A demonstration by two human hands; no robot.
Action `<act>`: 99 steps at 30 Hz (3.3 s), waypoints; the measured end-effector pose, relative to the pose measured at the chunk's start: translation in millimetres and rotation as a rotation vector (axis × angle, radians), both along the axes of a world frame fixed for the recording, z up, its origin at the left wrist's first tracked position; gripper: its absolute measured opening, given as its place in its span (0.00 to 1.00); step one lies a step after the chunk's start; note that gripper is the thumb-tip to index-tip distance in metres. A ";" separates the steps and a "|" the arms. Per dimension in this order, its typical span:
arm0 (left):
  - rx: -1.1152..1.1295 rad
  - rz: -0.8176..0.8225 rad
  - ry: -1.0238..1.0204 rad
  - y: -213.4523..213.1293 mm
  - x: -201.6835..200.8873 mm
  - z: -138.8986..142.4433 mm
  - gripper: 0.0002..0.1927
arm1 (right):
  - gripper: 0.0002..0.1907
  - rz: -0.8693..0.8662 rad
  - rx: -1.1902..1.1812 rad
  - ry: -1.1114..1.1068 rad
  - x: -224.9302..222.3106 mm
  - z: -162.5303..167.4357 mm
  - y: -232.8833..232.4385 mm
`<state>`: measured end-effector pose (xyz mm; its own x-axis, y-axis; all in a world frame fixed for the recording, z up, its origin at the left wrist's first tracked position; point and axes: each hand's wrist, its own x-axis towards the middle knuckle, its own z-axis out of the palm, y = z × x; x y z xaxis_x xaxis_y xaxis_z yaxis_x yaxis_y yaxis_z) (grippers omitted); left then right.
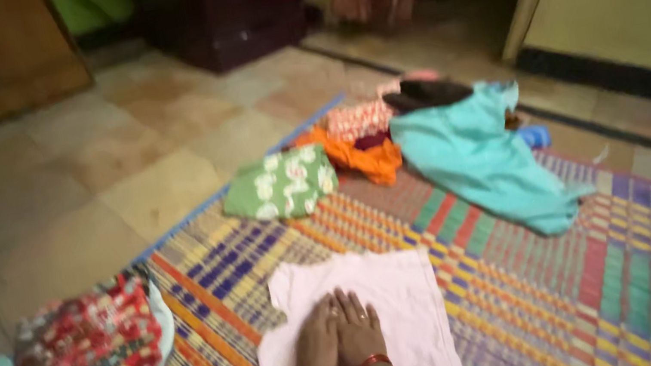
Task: The person folds clothes by hand while sitting on a mat, including a pair of light blue leggings, a red long-sleeved shirt, and a small pink garment.
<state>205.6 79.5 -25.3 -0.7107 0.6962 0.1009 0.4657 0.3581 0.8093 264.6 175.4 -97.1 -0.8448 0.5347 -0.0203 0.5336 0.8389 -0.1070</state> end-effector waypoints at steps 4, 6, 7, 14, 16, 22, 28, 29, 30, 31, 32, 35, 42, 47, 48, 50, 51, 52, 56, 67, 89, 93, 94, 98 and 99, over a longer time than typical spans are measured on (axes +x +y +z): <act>-0.350 0.009 0.576 -10.0 -6.4 -1.2 0.29 | 0.35 -0.057 -0.044 -0.120 -0.9 24.2 0.2; -0.623 -0.036 0.580 -7.7 -17.6 5.2 0.32 | 0.37 -0.098 -0.056 -0.227 6.6 52.3 15.7; -0.696 -0.041 0.589 -10.5 -27.0 9.6 0.32 | 0.37 -0.110 -0.038 -0.258 8.2 66.9 23.5; -0.822 0.029 0.561 -25.1 -56.7 9.1 0.35 | 0.38 -0.207 -0.032 -0.237 40.7 89.1 86.2; -0.865 0.056 0.548 -24.0 -60.2 6.6 0.36 | 0.38 -0.214 -0.008 -0.267 42.7 76.7 101.3; -0.951 0.122 0.513 -18.8 -66.4 8.5 0.37 | 0.38 -0.321 -0.019 -0.233 41.0 58.6 118.1; -0.656 -0.173 0.611 -10.4 -38.0 -9.0 0.35 | 0.37 -0.110 -0.064 -0.233 17.1 43.2 38.1; -0.629 -0.174 0.535 -5.1 -35.5 -12.8 0.35 | 0.37 -0.081 -0.084 -0.238 13.4 41.5 31.5; -0.600 -0.175 0.461 -1.6 -36.6 -16.1 0.35 | 0.37 -0.072 -0.058 -0.239 9.4 41.2 31.9; -0.648 -0.150 0.499 0.7 -40.7 -18.6 0.35 | 0.37 -0.063 -0.033 -0.242 7.5 41.8 36.6; -0.698 -0.126 0.535 0.9 -49.6 -20.3 0.36 | 0.37 -0.054 -0.008 -0.247 7.1 42.9 44.6; -0.803 -0.073 0.543 -13.0 -81.3 -23.0 0.37 | 0.37 -0.131 0.014 -0.233 18.5 52.3 88.2; -0.450 -0.109 0.361 -58.0 -103.5 -17.3 0.30 | 0.38 -0.282 -0.087 -0.170 58.2 72.1 136.9; -0.604 -0.311 0.377 -109.0 -89.3 20.6 0.31 | 0.41 -0.051 0.068 -0.214 104.3 92.2 94.2; -0.747 -0.386 0.428 -119.0 -84.5 25.1 0.32 | 0.42 0.004 0.043 -0.198 119.9 94.6 80.1; -0.718 -0.489 0.522 -132.8 -78.3 27.9 0.28 | 0.34 0.204 -0.040 -0.268 152.6 94.6 49.0; -0.700 -0.540 0.570 -137.6 -76.2 26.2 0.26 | 0.36 0.298 -0.017 -0.292 167.3 94.4 37.0; -0.670 -0.541 0.583 -139.6 -75.2 22.3 0.25 | 0.38 0.391 0.006 -0.316 179.5 93.9 27.7; -0.539 -0.539 0.719 -141.8 -76.6 -0.3 0.27 | 0.23 0.366 -0.031 -0.258 193.9 85.9 17.8; -0.180 -0.262 0.436 -137.3 -61.3 22.7 0.07 | 0.15 -0.732 -1.327 0.336 173.2 51.5 86.4; -0.273 0.190 -0.035 7.9 -113.2 6.5 0.16 | 0.40 -0.061 -0.599 0.490 63.5 58.6 218.0; -0.087 0.199 0.089 5.8 -112.2 18.8 0.16 | 0.28 -0.263 -0.654 0.603 63.7 56.5 227.3; -0.083 0.201 0.124 7.1 -113.6 17.9 0.16 | 0.26 -0.264 -0.652 0.645 63.1 53.8 227.1; -0.220 0.218 0.189 15.1 -122.6 7.4 0.15 | 0.22 -0.321 -0.535 0.696 59.4 45.7 217.2; -0.297 0.224 0.185 16.4 -124.0 5.2 0.15 | 0.22 -0.351 -0.482 0.676 58.7 46.5 212.9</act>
<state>81.6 95.9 -20.1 -0.8364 0.5448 0.0592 0.4780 0.6724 0.5651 323.3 388.4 -50.7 -0.5476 0.8261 0.1335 0.4457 0.4229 -0.7889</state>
